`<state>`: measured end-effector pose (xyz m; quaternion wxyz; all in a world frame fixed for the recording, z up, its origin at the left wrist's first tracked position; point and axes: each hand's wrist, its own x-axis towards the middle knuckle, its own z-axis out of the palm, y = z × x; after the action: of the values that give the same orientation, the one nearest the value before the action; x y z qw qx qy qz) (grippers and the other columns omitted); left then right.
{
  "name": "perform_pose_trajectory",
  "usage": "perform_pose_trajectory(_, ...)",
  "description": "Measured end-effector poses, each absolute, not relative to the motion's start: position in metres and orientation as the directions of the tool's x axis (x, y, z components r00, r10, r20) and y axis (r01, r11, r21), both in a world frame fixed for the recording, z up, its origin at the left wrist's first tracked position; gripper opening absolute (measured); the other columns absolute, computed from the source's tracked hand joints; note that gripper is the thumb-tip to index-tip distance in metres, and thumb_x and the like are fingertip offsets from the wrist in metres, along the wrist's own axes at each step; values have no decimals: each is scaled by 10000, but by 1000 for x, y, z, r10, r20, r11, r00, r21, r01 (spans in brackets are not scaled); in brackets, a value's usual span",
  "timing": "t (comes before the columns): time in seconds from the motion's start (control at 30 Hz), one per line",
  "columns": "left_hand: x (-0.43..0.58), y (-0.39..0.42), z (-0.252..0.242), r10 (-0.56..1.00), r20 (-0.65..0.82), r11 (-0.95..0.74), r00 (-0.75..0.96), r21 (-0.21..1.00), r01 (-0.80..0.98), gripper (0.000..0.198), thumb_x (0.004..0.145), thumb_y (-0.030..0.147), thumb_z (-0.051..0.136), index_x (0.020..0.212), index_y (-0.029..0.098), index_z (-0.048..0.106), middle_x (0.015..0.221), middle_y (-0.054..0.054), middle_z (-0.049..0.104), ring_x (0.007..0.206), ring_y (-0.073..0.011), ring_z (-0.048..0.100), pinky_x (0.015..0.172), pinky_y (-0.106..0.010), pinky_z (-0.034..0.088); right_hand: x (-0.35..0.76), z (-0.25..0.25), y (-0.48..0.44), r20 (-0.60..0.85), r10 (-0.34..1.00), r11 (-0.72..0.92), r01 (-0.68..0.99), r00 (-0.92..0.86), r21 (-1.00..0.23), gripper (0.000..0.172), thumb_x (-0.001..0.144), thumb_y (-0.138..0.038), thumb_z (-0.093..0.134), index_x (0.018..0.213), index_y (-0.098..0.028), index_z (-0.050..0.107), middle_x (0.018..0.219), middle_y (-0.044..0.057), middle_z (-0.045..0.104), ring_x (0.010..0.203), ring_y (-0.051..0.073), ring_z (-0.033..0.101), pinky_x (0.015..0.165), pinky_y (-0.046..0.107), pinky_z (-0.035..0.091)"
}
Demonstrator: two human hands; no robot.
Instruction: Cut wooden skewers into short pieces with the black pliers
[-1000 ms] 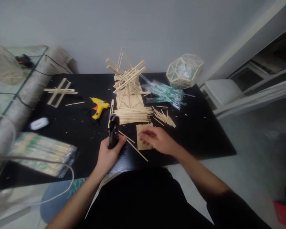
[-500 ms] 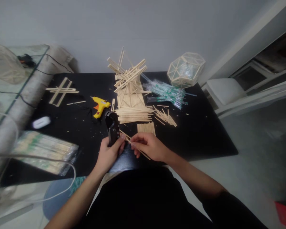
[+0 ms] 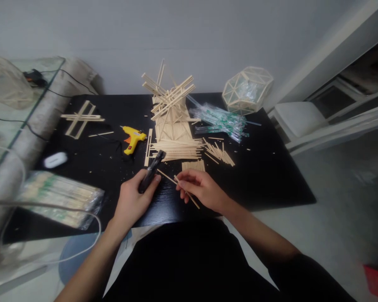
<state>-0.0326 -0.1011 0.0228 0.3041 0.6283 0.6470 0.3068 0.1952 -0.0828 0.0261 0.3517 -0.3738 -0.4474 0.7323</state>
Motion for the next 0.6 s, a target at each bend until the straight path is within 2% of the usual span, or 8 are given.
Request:
perform_pose_trajectory(0.13, -30, -103, 24, 999, -22, -10, 41, 755, 656, 284, 964, 456, 576, 852, 201, 629, 700, 46, 600, 639, -129, 549, 631, -240, 420, 197, 27, -83, -195, 856, -330, -215, -479, -919, 294, 915, -267, 705, 1197, -189, 681, 836, -4, 684, 627, 99, 660, 551, 224, 582)
perform_pose_trajectory(0.3, -28, -102, 25, 997, -17, -40, 71, 689, 724, 290, 967, 458, 566, 836, 206, 623, 707, 27, 638, 619, -142, 581, 622, -249, 428, 198, 25, -84, -198, 860, -339, -236, -470, -911, 304, 914, -268, 713, 1209, -199, 690, 845, -4, 689, 631, 98, 674, 544, 218, 590)
perform_pose_trajectory(0.4, -27, -103, 25, 997, -9, -53, 72, 578, 814, 240, 953, 443, 576, 916, 212, 630, 796, -9, 694, 657, -178, 634, 641, -278, 448, 197, 23, -84, -218, 866, -366, -274, -450, -889, 309, 890, -290, 749, 1175, -188, 691, 841, 0, 700, 620, 104, 679, 536, 227, 597)
perform_pose_trajectory(0.47, -25, -105, 25, 996, 10, -84, 91, 476, 875, 211, 948, 403, 570, 1009, 210, 626, 897, -49, 720, 756, -224, 681, 682, -309, 474, 196, 24, -84, -234, 870, -379, -287, -433, -880, 287, 872, -313, 773, 1115, -176, 704, 838, 6, 700, 612, 108, 680, 535, 240, 607)
perform_pose_trajectory(0.6, -22, -110, 28, 984, 77, -176, 160, 283, 943, 258, 941, 324, 550, 1148, 182, 609, 1045, -116, 712, 914, -296, 691, 791, -387, 514, 195, 28, -85, -237, 883, -366, -276, -406, -889, 252, 849, -347, 798, 1008, -164, 727, 837, 9, 684, 617, 117, 694, 554, 259, 629)
